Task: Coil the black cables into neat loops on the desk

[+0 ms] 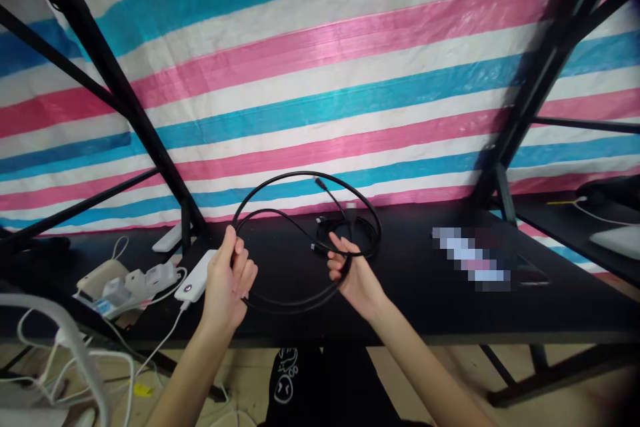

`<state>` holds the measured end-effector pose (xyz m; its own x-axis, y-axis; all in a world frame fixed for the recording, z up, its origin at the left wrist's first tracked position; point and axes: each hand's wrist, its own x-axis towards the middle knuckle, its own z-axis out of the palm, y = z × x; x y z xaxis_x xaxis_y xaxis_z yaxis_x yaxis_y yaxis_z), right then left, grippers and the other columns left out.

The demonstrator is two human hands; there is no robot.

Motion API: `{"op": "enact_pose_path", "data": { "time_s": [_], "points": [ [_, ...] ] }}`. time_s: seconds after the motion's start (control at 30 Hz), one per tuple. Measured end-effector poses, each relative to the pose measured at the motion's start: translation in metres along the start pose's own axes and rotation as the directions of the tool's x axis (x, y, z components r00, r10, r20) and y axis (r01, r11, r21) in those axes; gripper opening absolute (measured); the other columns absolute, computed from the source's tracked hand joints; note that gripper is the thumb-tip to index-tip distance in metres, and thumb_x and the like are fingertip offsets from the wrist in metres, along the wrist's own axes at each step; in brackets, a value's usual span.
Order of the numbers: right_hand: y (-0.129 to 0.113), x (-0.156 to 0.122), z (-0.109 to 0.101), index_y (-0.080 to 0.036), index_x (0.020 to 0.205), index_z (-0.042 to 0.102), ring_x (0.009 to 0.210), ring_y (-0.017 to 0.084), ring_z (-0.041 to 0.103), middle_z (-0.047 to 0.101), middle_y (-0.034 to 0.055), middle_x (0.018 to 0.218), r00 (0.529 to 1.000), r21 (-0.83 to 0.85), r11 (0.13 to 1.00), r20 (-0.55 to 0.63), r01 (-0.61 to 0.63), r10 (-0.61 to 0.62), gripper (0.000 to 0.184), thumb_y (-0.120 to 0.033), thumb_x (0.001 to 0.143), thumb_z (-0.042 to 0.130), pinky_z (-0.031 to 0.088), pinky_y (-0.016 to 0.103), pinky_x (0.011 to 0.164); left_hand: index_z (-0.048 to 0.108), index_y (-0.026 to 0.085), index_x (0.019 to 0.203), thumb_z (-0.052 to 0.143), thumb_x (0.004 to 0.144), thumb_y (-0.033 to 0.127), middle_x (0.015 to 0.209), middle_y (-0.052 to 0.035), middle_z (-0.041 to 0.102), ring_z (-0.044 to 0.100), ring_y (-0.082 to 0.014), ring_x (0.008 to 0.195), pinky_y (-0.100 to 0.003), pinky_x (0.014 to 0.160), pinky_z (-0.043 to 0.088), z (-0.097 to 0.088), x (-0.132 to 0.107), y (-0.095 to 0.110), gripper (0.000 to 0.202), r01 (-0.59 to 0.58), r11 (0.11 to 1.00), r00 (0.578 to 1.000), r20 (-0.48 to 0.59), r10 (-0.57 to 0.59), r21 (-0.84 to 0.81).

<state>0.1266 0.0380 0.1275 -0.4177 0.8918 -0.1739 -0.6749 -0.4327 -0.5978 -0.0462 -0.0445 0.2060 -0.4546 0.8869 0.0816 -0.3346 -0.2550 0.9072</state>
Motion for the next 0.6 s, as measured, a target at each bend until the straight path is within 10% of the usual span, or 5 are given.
{"op": "enact_pose_path", "data": {
  "time_s": [0.13,0.6],
  "points": [
    [-0.013,-0.003,-0.013,-0.024,0.104,0.06,0.044,0.004,0.026,0.054,-0.0012,0.079,0.994,-0.193,0.981,0.108,0.008,0.013,0.039,-0.05,0.075,0.06,0.013,0.014,0.033,0.051,0.019,0.084,0.055,0.081,0.055,0.033,0.0135,0.023,0.011,-0.004,0.026,-0.015,0.027,0.012,-0.026,0.012,-0.02,0.036,0.135,0.974,0.982,0.109,-0.156,0.183],
    [-0.029,-0.021,-0.008,-0.012,0.111,0.061,0.049,0.008,0.023,0.052,0.0059,0.072,0.936,-0.428,0.899,0.272,-0.089,0.222,0.083,-0.078,0.068,0.037,0.006,0.02,0.044,0.053,0.018,0.098,0.045,0.085,0.056,0.043,0.0104,0.033,0.019,-0.0045,0.031,-0.015,0.031,0.014,-0.012,0.012,-0.039,0.04,0.035,0.873,0.943,0.273,-0.19,0.487]
  ]
}}
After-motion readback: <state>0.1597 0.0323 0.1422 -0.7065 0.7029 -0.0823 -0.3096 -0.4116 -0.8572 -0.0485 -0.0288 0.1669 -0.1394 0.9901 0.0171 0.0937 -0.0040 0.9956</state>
